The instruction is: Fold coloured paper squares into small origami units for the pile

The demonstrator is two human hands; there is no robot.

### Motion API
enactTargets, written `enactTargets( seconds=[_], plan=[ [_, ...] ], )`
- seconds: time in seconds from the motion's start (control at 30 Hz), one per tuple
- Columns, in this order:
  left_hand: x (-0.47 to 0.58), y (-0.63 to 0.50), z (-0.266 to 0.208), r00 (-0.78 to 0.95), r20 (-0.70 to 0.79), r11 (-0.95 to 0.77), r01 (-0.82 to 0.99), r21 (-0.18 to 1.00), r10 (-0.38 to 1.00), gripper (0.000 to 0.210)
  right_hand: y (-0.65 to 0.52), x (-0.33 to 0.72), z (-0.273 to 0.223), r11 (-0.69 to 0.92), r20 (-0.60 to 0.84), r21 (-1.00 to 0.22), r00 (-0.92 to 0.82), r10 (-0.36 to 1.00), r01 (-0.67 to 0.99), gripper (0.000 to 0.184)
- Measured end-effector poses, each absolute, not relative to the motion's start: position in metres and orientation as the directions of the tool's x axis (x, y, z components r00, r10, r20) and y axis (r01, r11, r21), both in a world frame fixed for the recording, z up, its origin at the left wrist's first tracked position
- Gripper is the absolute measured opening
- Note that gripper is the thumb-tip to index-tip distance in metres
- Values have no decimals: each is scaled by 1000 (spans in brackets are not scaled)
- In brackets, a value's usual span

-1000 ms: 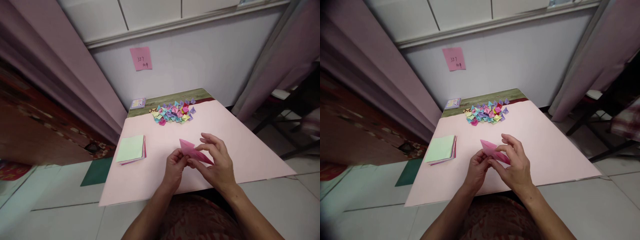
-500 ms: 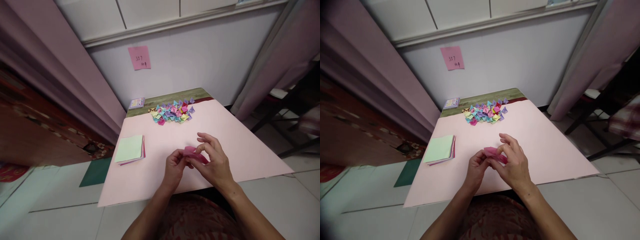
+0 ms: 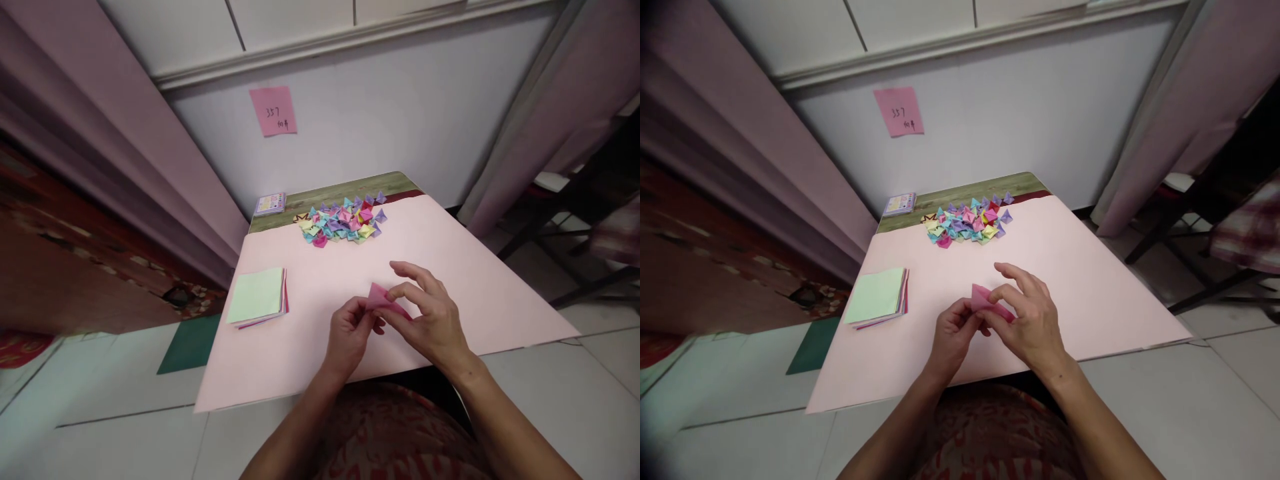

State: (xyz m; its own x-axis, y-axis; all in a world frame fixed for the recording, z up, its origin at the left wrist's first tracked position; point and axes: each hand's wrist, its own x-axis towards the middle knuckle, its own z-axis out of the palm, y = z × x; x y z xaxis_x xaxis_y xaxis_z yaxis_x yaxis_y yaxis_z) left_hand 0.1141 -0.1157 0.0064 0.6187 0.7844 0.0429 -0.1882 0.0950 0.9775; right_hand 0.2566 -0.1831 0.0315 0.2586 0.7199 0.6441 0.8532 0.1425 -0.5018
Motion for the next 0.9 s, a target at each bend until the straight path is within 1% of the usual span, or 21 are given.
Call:
enactTargets(
  seconds=[0.07,0.1,0.23,0.3,0.37,0.47,0.57,0.63,0.77,0.9],
  plan=[
    [114,-115,9,619,39,99,-187,977,785,16,-183,260,32,166,643,-498,234,729,851,14],
    [113,-115,9,619,31,114,-194,974,785,16,-183,262,32,184,630,-516,225,744,837,16],
    [111,-109,8,624,-57,263,-243,934,779,17,-185,270,32,253,496,-670,167,852,698,26],
    [109,-106,6,628,-99,335,-269,903,772,18,-185,273,30,265,465,-685,127,876,679,29],
    [109,-104,4,624,-121,373,-291,881,772,19,-184,273,26,269,484,-641,107,869,719,28],
    [109,-103,3,620,-133,393,-304,868,774,21,-183,271,20,265,542,-532,83,836,804,20],
    [108,-103,2,641,-161,418,-272,867,751,23,-181,270,16,278,586,-408,16,810,869,13],
    [107,-103,1,657,-185,439,-245,865,730,26,-181,270,17,304,589,-354,-41,807,884,14],
    [105,-103,-1,665,-225,458,-197,867,712,30,-181,272,19,365,554,-307,-146,820,879,19],
    [102,-102,-2,709,-223,433,-127,892,669,30,-180,270,21,359,535,-300,-156,830,884,13]
  ],
)
